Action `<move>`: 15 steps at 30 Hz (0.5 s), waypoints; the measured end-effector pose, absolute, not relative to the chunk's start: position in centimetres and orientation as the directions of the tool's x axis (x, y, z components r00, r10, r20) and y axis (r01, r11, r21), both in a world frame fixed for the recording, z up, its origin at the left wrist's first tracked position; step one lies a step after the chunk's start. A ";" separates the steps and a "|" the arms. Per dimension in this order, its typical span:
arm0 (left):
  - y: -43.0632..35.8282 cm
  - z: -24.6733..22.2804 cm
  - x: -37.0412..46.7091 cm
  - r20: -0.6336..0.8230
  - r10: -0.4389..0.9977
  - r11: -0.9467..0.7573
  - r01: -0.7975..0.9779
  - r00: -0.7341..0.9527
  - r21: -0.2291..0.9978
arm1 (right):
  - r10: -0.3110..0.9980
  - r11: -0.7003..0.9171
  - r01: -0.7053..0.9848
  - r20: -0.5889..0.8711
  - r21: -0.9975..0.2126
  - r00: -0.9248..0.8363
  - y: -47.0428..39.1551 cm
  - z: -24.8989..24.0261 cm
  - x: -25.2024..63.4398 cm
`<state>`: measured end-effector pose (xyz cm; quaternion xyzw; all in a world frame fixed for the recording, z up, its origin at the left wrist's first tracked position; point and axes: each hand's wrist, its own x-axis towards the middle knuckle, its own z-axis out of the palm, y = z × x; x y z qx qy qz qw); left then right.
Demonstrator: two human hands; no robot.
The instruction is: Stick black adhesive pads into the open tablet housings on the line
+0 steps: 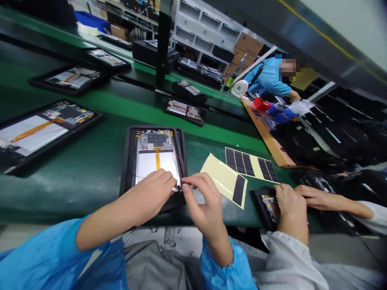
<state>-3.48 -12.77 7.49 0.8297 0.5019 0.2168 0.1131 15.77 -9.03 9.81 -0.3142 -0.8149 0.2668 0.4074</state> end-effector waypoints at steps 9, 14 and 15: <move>-9.7 6.4 -3.8 0.276 0.835 -0.549 0.701 0.476 0.454 | 0.402 0.852 0.097 0.523 -0.515 -0.751 -11.9 11.8 12.2; -9.9 6.3 -3.7 0.333 0.823 -0.568 0.689 0.460 0.451 | 0.377 0.888 0.110 0.571 -0.446 -0.729 -11.9 10.5 11.5; -10.0 6.3 -3.8 0.341 0.819 -0.573 0.682 0.461 0.454 | 0.380 0.887 0.108 0.576 -0.449 -0.724 -12.0 10.5 11.4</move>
